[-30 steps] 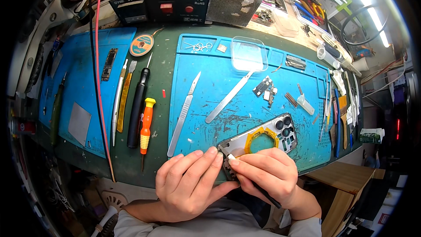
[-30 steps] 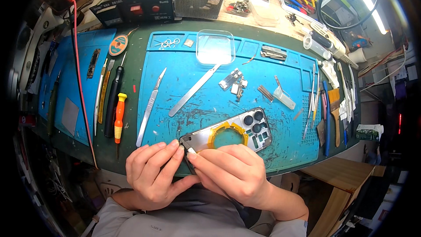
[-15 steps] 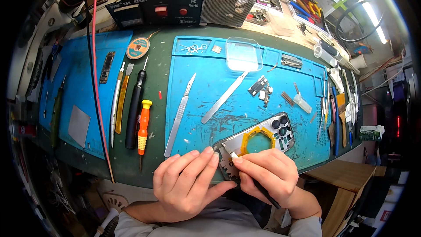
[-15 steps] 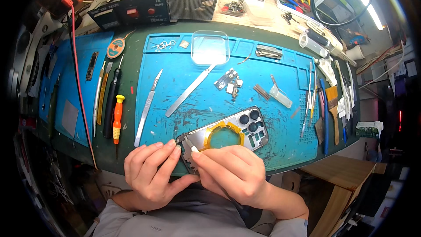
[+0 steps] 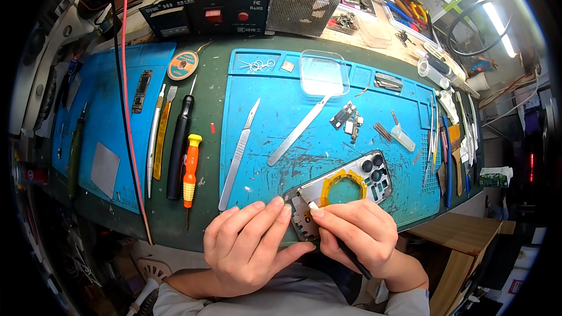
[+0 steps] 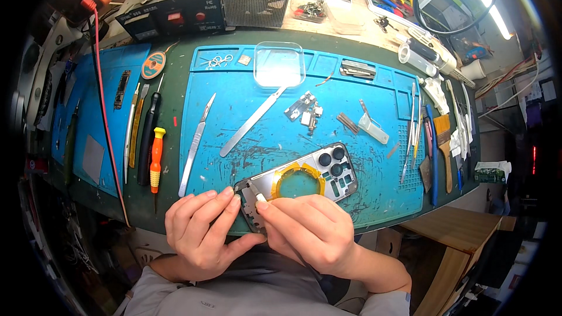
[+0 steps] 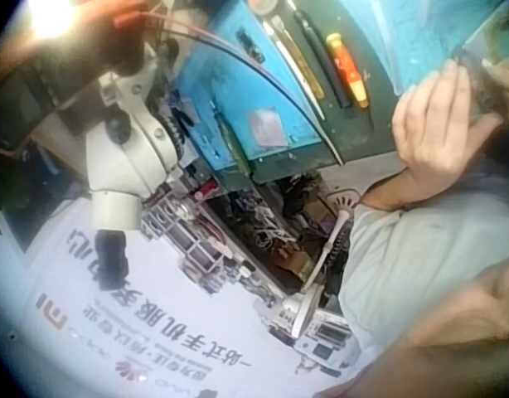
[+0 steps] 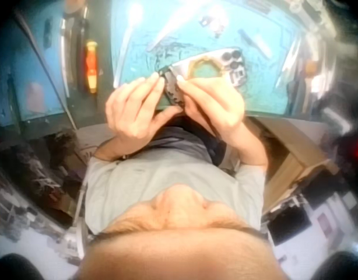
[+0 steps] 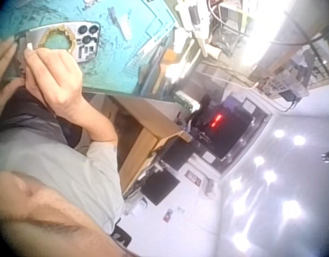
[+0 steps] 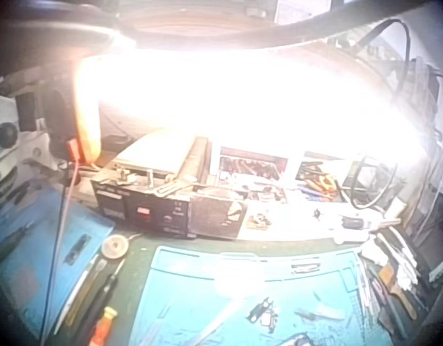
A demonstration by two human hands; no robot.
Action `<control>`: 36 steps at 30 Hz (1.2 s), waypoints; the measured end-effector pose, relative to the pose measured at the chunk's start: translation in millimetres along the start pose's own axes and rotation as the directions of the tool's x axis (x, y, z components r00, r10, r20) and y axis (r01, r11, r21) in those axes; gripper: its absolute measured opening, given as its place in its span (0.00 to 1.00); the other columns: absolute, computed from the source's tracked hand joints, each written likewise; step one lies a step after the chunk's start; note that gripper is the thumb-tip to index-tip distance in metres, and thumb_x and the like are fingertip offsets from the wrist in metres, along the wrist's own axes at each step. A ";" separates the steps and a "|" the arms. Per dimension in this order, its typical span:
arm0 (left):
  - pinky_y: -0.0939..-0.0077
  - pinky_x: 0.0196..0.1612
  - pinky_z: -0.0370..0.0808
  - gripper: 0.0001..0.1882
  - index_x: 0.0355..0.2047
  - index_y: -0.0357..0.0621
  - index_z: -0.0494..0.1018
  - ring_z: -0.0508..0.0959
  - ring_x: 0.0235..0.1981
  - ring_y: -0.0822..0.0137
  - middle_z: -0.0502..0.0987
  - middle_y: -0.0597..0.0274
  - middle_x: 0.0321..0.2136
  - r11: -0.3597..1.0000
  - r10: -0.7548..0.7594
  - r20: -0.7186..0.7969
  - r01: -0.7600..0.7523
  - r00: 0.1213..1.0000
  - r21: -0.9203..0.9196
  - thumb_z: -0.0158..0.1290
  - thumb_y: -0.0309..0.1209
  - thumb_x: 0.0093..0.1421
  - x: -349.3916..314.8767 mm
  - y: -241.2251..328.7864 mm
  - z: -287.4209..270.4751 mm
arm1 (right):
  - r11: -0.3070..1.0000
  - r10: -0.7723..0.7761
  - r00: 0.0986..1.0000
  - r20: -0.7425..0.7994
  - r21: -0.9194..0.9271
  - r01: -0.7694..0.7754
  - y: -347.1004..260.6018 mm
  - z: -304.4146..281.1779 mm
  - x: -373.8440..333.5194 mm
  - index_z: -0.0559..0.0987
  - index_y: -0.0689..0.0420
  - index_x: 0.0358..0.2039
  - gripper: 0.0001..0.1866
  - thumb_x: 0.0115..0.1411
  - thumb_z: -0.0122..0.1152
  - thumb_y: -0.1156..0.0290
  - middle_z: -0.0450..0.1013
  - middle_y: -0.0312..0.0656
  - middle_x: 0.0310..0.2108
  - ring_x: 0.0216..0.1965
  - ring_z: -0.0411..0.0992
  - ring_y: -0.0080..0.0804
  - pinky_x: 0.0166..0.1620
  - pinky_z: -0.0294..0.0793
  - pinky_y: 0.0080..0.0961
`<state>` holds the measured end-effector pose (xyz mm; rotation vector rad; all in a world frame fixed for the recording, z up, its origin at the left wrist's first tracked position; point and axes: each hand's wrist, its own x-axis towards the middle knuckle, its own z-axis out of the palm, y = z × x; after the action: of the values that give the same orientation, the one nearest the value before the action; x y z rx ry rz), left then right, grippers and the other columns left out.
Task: The person uses a small brush and a cotton swab to clean the interior of a disassembled smartphone back housing. They repeatedly brush and wipe the camera module area and surrounding metal surfaces on a blue workbench.
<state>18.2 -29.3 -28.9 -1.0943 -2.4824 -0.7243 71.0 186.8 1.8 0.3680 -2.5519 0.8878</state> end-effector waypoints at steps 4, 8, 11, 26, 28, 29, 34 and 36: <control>0.60 0.55 0.75 0.32 0.48 0.43 0.87 0.82 0.50 0.61 0.87 0.63 0.49 1.000 0.002 0.002 -0.002 1.000 -0.001 0.68 0.60 0.60 -0.1 -0.6 0.1 | 1.000 -0.007 1.000 -0.001 -0.005 0.007 0.4 0.3 0.0 0.88 0.62 0.48 0.22 0.50 0.74 0.84 0.85 0.46 0.40 0.33 0.82 0.38 0.35 0.81 0.29; 0.61 0.55 0.75 0.32 0.48 0.44 0.87 0.82 0.50 0.61 0.87 0.64 0.49 1.000 0.000 0.001 0.000 1.000 0.000 0.67 0.60 0.60 0.4 -0.3 0.0 | 1.000 -0.001 1.000 0.001 -0.002 0.001 -0.2 -0.2 0.5 0.88 0.62 0.47 0.21 0.49 0.74 0.84 0.85 0.46 0.40 0.33 0.82 0.38 0.35 0.81 0.29; 0.61 0.55 0.75 0.32 0.48 0.44 0.87 0.82 0.50 0.61 0.87 0.64 0.49 1.000 -0.002 -0.001 0.002 1.000 0.002 0.67 0.60 0.60 0.1 -0.1 0.2 | 1.000 0.000 1.000 0.001 -0.005 0.000 -0.2 -0.6 0.3 0.88 0.62 0.47 0.21 0.49 0.74 0.84 0.85 0.46 0.40 0.33 0.83 0.39 0.35 0.82 0.29; 0.61 0.55 0.75 0.33 0.49 0.43 0.86 0.82 0.50 0.61 0.87 0.63 0.49 1.000 0.002 0.005 -0.002 1.000 0.000 0.68 0.60 0.59 0.7 0.2 -0.2 | 0.999 -0.046 0.999 -0.010 -0.009 0.046 3.7 0.0 3.9 0.88 0.65 0.46 0.23 0.46 0.75 0.82 0.83 0.42 0.38 0.31 0.80 0.34 0.33 0.81 0.26; 0.61 0.55 0.75 0.33 0.49 0.43 0.86 0.82 0.50 0.61 0.87 0.63 0.48 1.000 0.000 0.006 0.000 1.000 0.007 0.68 0.60 0.59 0.2 0.5 -0.5 | 0.999 -0.050 0.999 -0.013 -0.004 0.050 4.2 0.6 3.7 0.88 0.65 0.46 0.23 0.46 0.76 0.82 0.83 0.42 0.38 0.31 0.80 0.34 0.33 0.81 0.27; 0.61 0.55 0.75 0.33 0.49 0.43 0.86 0.82 0.50 0.61 0.87 0.63 0.48 1.000 -0.001 0.007 0.001 1.000 0.010 0.68 0.60 0.59 -0.1 0.6 -0.6 | 0.999 -0.054 0.999 -0.008 -0.003 0.054 4.4 0.6 3.8 0.88 0.65 0.46 0.23 0.46 0.76 0.82 0.83 0.42 0.38 0.31 0.80 0.34 0.33 0.81 0.26; 0.61 0.54 0.76 0.33 0.48 0.43 0.87 0.82 0.50 0.61 0.87 0.63 0.48 1.000 0.003 -0.002 -0.003 1.000 0.024 0.68 0.60 0.58 0.6 0.9 0.3 | 0.993 -0.104 0.994 -0.035 -0.061 0.102 4.7 4.3 0.4 0.88 0.65 0.46 0.20 0.49 0.77 0.81 0.83 0.41 0.39 0.31 0.80 0.32 0.32 0.80 0.26; 0.61 0.54 0.76 0.33 0.48 0.43 0.87 0.82 0.50 0.61 0.87 0.63 0.48 1.000 0.001 -0.004 -0.001 1.000 0.028 0.68 0.60 0.58 0.7 1.3 0.2 | 0.996 -0.070 0.997 -0.016 -0.060 0.069 0.0 1.5 -1.7 0.88 0.63 0.47 0.20 0.51 0.77 0.81 0.84 0.43 0.41 0.33 0.81 0.35 0.34 0.81 0.27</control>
<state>18.7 -28.0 -28.3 -1.0828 -2.4815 -0.6881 72.0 186.0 0.0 0.4257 -2.5266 0.7846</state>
